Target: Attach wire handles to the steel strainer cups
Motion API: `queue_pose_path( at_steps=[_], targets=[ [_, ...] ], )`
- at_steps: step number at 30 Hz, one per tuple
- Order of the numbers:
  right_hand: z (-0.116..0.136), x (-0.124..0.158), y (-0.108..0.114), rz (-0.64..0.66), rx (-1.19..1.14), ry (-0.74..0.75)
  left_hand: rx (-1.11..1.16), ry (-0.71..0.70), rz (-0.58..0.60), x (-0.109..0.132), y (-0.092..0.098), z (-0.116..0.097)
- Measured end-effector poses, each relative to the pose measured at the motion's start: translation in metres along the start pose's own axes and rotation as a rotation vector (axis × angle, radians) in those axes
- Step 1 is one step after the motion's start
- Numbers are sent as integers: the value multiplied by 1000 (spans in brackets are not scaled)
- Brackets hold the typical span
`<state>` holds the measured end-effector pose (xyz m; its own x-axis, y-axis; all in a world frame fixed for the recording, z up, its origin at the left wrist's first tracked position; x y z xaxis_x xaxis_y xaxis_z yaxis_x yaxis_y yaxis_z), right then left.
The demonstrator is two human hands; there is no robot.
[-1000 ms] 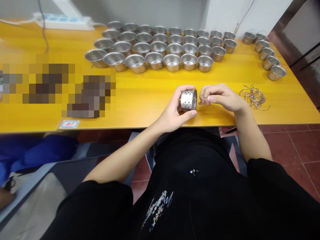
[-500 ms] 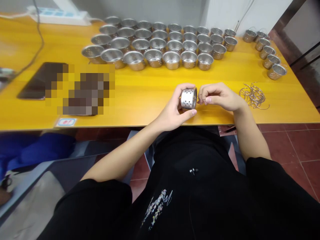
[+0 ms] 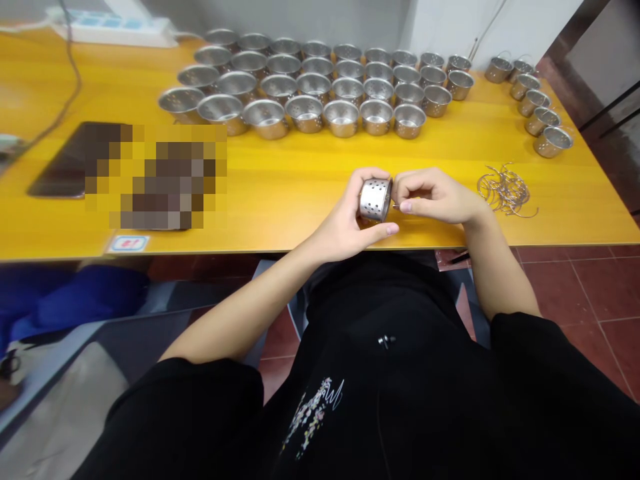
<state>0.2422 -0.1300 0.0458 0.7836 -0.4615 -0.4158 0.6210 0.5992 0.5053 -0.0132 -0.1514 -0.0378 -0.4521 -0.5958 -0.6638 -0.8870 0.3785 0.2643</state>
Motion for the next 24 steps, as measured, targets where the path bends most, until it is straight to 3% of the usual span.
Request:
queue_pose_path(
  at_steps=[10, 24],
  targets=[
    [5, -7, -15, 4, 120, -25, 65, -50, -63, -6, 0, 1],
    [6, -13, -21, -18, 111, 33, 80, -119, -96, -11, 6, 10]
  ],
)
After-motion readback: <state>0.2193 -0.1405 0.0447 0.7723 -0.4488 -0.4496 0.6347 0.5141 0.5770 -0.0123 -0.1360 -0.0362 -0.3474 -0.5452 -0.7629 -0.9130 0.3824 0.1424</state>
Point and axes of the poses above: each hand's wrist, its own x-axis away from the middle knuckle, its own y-axis out of the back of the hand, z = x × y, the point moved 2 cm from there along -x, towards the middle knuckle
